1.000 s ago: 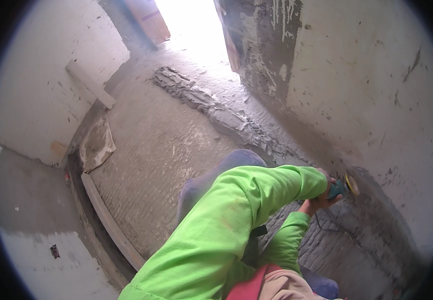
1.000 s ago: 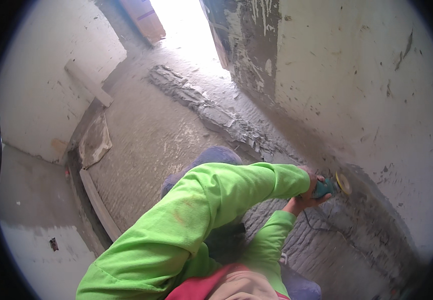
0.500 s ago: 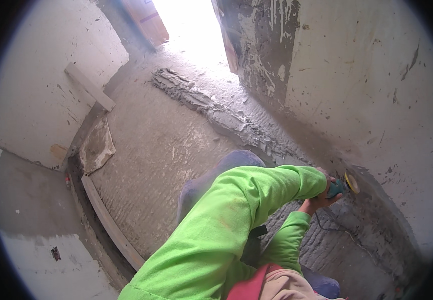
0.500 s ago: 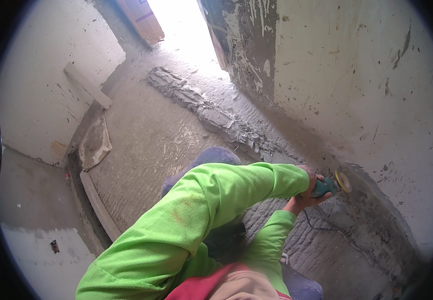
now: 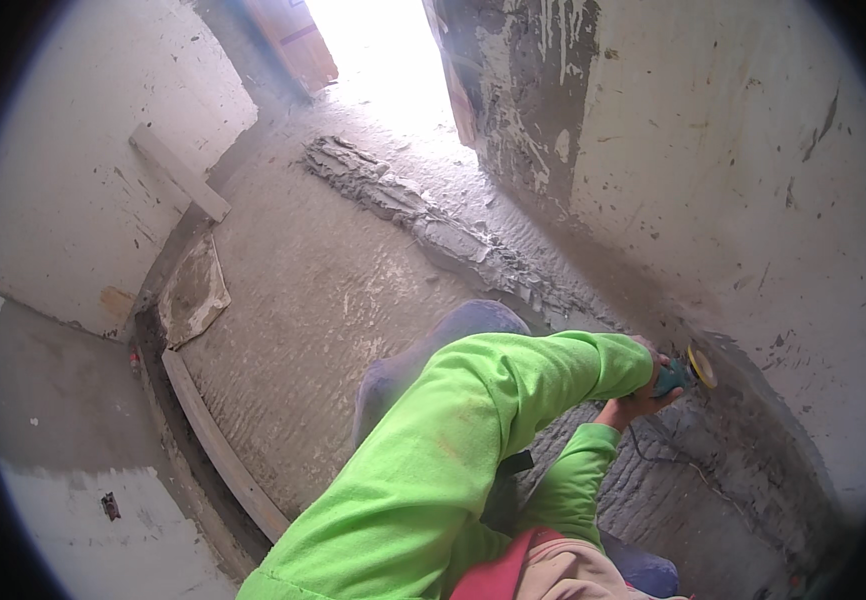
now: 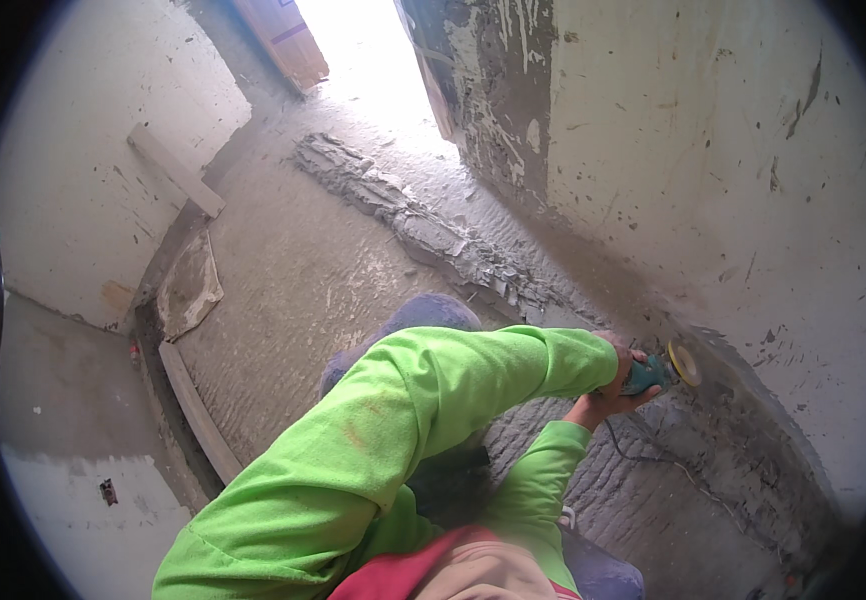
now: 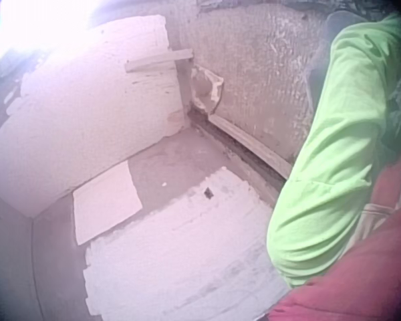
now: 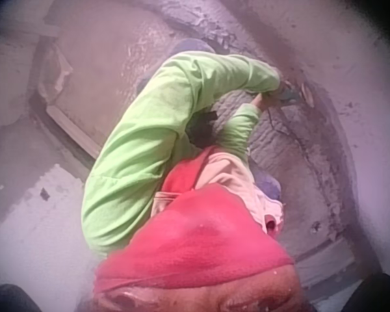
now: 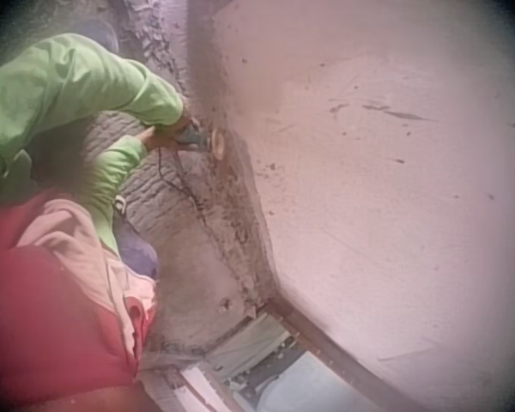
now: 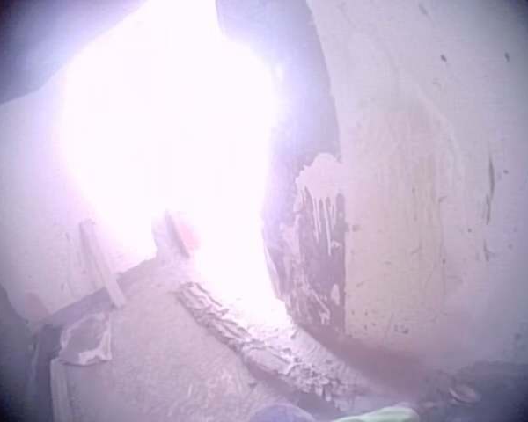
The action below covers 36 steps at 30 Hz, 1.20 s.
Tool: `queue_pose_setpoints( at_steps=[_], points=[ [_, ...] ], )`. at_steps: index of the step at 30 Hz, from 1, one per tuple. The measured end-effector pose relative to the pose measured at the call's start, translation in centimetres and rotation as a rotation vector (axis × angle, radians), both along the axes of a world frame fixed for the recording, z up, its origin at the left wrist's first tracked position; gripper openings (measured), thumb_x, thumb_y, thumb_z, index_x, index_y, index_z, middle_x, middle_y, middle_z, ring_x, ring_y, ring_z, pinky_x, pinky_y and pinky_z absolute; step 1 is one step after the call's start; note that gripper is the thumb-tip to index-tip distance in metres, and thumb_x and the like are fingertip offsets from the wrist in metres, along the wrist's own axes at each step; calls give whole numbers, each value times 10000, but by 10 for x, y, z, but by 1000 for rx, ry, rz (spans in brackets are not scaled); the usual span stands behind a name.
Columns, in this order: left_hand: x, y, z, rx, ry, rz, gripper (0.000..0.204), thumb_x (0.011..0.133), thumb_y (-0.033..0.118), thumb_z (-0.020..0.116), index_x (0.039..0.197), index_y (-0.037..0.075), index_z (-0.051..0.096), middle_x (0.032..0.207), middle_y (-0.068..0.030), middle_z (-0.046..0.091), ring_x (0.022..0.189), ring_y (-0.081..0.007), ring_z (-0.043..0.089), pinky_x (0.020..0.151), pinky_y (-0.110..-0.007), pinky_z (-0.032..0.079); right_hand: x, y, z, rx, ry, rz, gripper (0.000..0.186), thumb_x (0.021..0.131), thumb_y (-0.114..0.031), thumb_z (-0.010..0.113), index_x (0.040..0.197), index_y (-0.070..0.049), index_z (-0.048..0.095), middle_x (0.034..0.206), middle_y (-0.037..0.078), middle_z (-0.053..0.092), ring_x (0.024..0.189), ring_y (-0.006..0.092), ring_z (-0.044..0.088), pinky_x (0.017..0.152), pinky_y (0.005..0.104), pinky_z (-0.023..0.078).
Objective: The person uses an angle grinder to smooth a section of a concrete wall. They hold the tool with both hands and move it across the surface, generating dust.
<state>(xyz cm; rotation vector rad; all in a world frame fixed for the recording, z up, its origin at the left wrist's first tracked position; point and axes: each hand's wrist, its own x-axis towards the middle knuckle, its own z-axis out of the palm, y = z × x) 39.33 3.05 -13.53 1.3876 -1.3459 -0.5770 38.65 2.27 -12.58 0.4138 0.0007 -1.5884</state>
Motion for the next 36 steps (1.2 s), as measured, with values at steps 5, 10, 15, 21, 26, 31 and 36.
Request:
queue_pose_setpoints(
  at_steps=[5,10,15,21,26,31,36],
  points=[
    [3,4,17,-22,-190,15,705,775,503,707,1297,118,432,1247,-114,475,1243,-337,404,1075,-459,297,-4,0,-1,4,11,-3,611,721,-414,759,1157,-66,511,1103,105,545,1109,266,504,1031,409,382],
    [10,2,22,11,-224,-20,696,765,518,704,1277,124,446,1231,-117,478,1235,-339,406,1072,-463,296,1,1,-2,9,8,2,608,719,-410,761,1153,-65,513,1095,104,550,1100,263,509,1027,405,386],
    [12,0,26,38,-256,-39,688,756,533,701,1257,130,459,1214,-120,480,1226,-341,408,1070,-467,295,0,1,-2,11,12,4,606,717,-407,764,1149,-64,515,1088,103,555,1092,260,514,1024,401,390],
    [13,-3,29,54,-304,-41,678,745,550,697,1234,137,474,1194,-124,484,1217,-344,410,1066,-473,293,-1,1,0,11,15,1,603,715,-403,768,1145,-62,517,1079,102,560,1081,256,520,1020,396,396],
    [15,-1,28,60,-327,-29,671,735,565,694,1214,142,488,1177,-127,487,1209,-346,412,1064,-477,292,-1,0,0,9,16,0,600,714,-400,770,1141,-61,519,1071,101,565,1073,253,525,1016,392,400],
    [15,3,26,56,-350,-13,664,726,580,691,1194,148,501,1161,-130,490,1200,-348,414,1061,-481,290,1,0,1,11,13,-2,598,712,-396,773,1137,-60,521,1064,101,570,1064,250,530,1012,388,404],
    [17,0,29,69,-380,-12,658,716,595,688,1174,154,514,1144,-133,493,1192,-350,416,1058,-486,289,-1,-1,0,10,13,-12,595,710,-393,776,1134,-59,523,1056,100,575,1056,246,535,1009,385,409]
  ],
)
